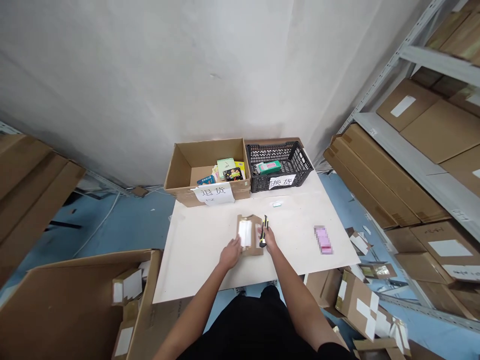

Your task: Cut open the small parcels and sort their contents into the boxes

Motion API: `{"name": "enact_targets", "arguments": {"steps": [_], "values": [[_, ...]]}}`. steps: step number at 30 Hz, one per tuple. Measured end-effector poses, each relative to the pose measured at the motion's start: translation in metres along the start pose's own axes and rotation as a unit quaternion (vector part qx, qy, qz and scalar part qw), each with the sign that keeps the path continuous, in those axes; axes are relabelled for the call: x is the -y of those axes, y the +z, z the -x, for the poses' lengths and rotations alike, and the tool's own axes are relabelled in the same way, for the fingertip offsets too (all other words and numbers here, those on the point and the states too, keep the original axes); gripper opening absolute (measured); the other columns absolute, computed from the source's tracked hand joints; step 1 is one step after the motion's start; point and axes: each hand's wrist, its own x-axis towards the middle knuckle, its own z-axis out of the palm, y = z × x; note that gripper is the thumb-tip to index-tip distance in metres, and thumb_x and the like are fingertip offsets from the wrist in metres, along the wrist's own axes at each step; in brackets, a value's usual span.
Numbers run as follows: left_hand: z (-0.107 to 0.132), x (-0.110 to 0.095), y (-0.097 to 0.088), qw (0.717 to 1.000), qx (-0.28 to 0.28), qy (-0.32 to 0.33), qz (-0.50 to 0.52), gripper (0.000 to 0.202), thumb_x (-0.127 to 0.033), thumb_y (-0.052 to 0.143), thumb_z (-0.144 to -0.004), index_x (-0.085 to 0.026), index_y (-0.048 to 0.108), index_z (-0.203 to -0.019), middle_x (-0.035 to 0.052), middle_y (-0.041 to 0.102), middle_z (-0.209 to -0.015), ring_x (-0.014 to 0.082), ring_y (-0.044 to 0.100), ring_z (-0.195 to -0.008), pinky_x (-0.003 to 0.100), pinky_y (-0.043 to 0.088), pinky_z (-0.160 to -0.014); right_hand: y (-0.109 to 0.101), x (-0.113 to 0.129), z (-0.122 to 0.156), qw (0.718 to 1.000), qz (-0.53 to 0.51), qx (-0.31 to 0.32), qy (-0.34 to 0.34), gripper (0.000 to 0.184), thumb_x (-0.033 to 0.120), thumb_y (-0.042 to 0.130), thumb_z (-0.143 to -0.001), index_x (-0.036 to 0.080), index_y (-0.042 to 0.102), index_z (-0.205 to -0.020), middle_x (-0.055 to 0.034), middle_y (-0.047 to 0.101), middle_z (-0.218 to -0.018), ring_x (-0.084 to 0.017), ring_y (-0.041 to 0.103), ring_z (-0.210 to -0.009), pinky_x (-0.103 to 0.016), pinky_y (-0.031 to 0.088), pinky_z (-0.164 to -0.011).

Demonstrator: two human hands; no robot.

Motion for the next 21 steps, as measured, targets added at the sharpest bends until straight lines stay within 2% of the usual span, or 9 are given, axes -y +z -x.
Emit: {"name": "enact_targets", "arguments": {"steps": [2,5,9,11,13,15,18,21], "values": [[0.006,0.026,-0.005,0.997,-0.031,-0.072,0.018,0.054,-0.034,0.027,-0.106,-0.019,0.045,-0.155,0.0121,0.05,-0.159,0.0268,0.043,-0.149,0.042,0.045,-0.113,0.004,-0.007,0.007,0.996,-0.08,0.028,0.021,0.051,0.07,0.049,-0.09,0.022,0.057,-0.103,-0.0135,0.076,-0.105,-0.024,0.075,-0.093,-0.032,0.058,-0.073],[0.012,0.051,-0.004,0.989,-0.064,-0.117,0.065,0.06,-0.037,0.022,-0.106,-0.012,0.034,-0.16,0.0152,0.042,-0.164,0.0242,0.041,-0.151,0.039,0.041,-0.119,0.014,-0.019,0.013,0.996,-0.075,0.017,0.044,0.054,0.073,0.055,-0.084,0.021,0.059,-0.1,-0.0145,0.075,-0.11,-0.026,0.073,-0.099,-0.032,0.058,-0.074],[0.007,0.048,0.016,0.983,-0.06,-0.105,0.141,0.071,-0.044,0.037,-0.102,-0.009,0.026,-0.162,0.0171,0.026,-0.17,0.025,0.023,-0.158,0.039,0.033,-0.124,0.043,-0.029,0.021,0.998,-0.013,0.03,0.054,0.058,0.076,0.056,-0.08,0.02,0.063,-0.094,-0.0107,0.075,-0.103,-0.025,0.071,-0.1,-0.032,0.057,-0.08],[0.002,0.043,0.026,0.981,-0.061,-0.091,0.157,0.073,-0.047,0.042,-0.1,-0.01,0.028,-0.162,0.0171,0.024,-0.17,0.0261,0.018,-0.159,0.042,0.033,-0.125,0.059,-0.026,0.027,0.997,-0.037,0.046,0.042,0.054,0.073,0.059,-0.081,0.021,0.064,-0.096,-0.0084,0.075,-0.099,-0.025,0.071,-0.1,-0.032,0.056,-0.084],[0.001,0.048,0.03,0.978,-0.073,-0.102,0.168,0.069,-0.045,0.04,-0.101,-0.012,0.032,-0.161,0.0159,0.026,-0.17,0.0263,0.02,-0.158,0.043,0.035,-0.124,0.072,-0.018,0.034,0.995,-0.07,0.064,0.028,0.051,0.069,0.062,-0.081,0.022,0.063,-0.099,-0.0076,0.076,-0.099,-0.025,0.072,-0.099,-0.033,0.056,-0.084],[0.004,0.065,0.028,0.972,-0.084,-0.131,0.176,0.061,-0.038,0.036,-0.101,-0.014,0.041,-0.157,0.0143,0.037,-0.166,0.026,0.03,-0.156,0.043,0.038,-0.121,0.084,-0.008,0.041,0.99,-0.098,0.098,0.023,0.049,0.067,0.065,-0.081,0.023,0.063,-0.101,-0.0081,0.076,-0.101,-0.025,0.073,-0.098,-0.034,0.057,-0.083],[0.016,0.105,0.016,0.964,-0.094,-0.165,0.185,0.055,-0.027,0.037,-0.098,-0.021,0.051,-0.151,0.0109,0.056,-0.154,0.026,0.049,-0.145,0.045,0.043,-0.118,0.102,0.001,0.052,0.981,-0.109,0.154,0.03,0.049,0.065,0.069,-0.08,0.024,0.062,-0.106,-0.0086,0.075,-0.108,-0.027,0.073,-0.102,-0.035,0.058,-0.081],[0.029,0.142,-0.003,0.955,-0.122,-0.192,0.189,0.059,-0.024,0.038,-0.097,-0.023,0.046,-0.155,0.0088,0.052,-0.157,0.0242,0.048,-0.146,0.043,0.042,-0.119,0.123,0.002,0.062,0.981,-0.08,0.172,0.027,0.05,0.066,0.071,-0.078,0.024,0.063,-0.105,-0.0077,0.075,-0.113,-0.027,0.072,-0.108,-0.034,0.058,-0.084]]}}
